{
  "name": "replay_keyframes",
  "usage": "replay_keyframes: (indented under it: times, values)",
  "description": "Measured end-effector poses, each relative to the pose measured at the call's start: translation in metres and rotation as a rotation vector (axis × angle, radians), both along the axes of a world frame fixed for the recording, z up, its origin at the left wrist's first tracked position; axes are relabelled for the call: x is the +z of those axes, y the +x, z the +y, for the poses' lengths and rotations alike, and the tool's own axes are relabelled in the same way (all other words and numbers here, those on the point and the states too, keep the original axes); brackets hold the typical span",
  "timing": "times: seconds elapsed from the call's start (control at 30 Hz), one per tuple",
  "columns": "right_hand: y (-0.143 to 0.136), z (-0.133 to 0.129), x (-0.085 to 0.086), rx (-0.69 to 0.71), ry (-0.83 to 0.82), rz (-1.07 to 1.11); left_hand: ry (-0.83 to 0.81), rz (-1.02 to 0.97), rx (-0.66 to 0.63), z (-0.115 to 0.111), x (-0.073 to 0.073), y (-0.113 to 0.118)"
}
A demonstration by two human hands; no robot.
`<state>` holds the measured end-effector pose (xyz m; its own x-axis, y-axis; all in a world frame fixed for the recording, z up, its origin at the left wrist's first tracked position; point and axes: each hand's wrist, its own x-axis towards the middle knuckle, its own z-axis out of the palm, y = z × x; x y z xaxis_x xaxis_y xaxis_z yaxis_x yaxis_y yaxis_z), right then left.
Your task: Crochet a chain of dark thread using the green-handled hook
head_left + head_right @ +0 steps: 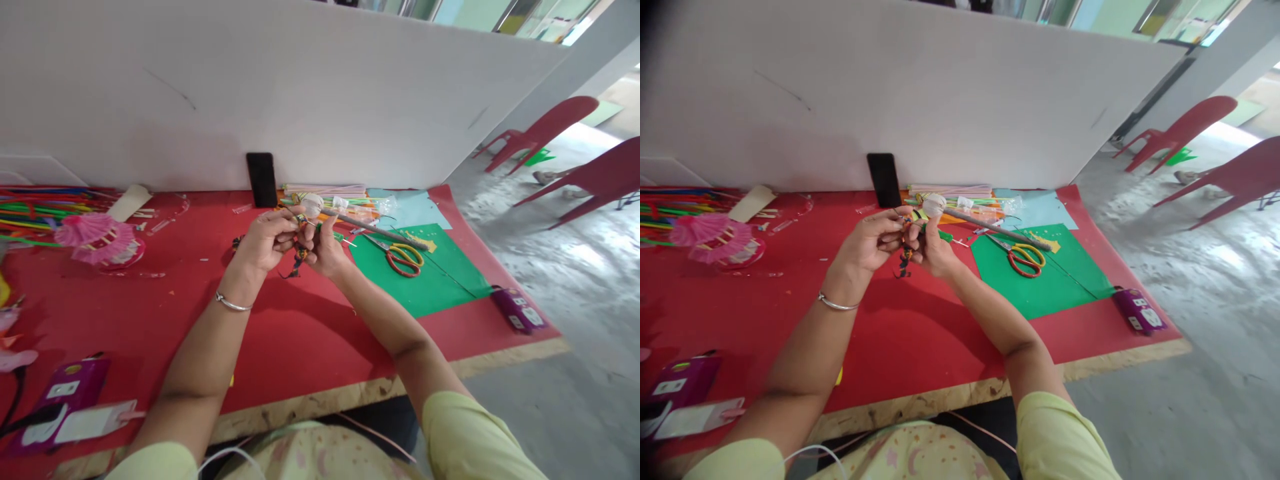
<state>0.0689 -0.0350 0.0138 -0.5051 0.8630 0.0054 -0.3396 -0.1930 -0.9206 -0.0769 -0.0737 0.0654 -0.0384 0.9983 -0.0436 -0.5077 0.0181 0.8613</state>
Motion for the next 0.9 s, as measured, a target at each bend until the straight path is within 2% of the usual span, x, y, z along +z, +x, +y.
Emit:
replay_keyframes:
  times: [0.1, 0.23, 0.3, 0.43, 0.57, 0.7, 0.83, 0.9]
  values:
    - [0.013, 0.012, -0.004, 0.061, 0.193, -0.086, -0.035, -0.016, -0.125, -0.001, 0.003, -0.012]
    - [0.026, 0.022, -0.004, 0.073, 0.402, -0.106, -0.023, 0.034, -0.162, -0.002, 0.003, -0.018]
    - [0.026, 0.022, -0.004, 0.077, 0.400, -0.074, -0.010, 0.033, -0.133, -0.002, 0.002, -0.015]
    - [0.019, 0.018, -0.005, 0.084, 0.281, -0.035, 0.036, 0.008, -0.031, -0.002, 0.001, -0.007]
    - [0.014, 0.013, 0.001, 0.108, 0.196, -0.007, 0.108, 0.010, 0.018, -0.004, 0.003, -0.002]
    - [0.011, 0.009, 0.002, 0.149, 0.196, 0.055, 0.149, 0.106, 0.119, -0.005, 0.005, 0.003]
    - [0.011, 0.010, -0.003, 0.065, 0.260, 0.023, 0.201, 0.220, 0.266, -0.004, 0.003, 0.007]
    - [0.012, 0.011, -0.005, 0.027, 0.297, -0.071, 0.195, 0.213, 0.257, -0.004, 0.002, 0.006]
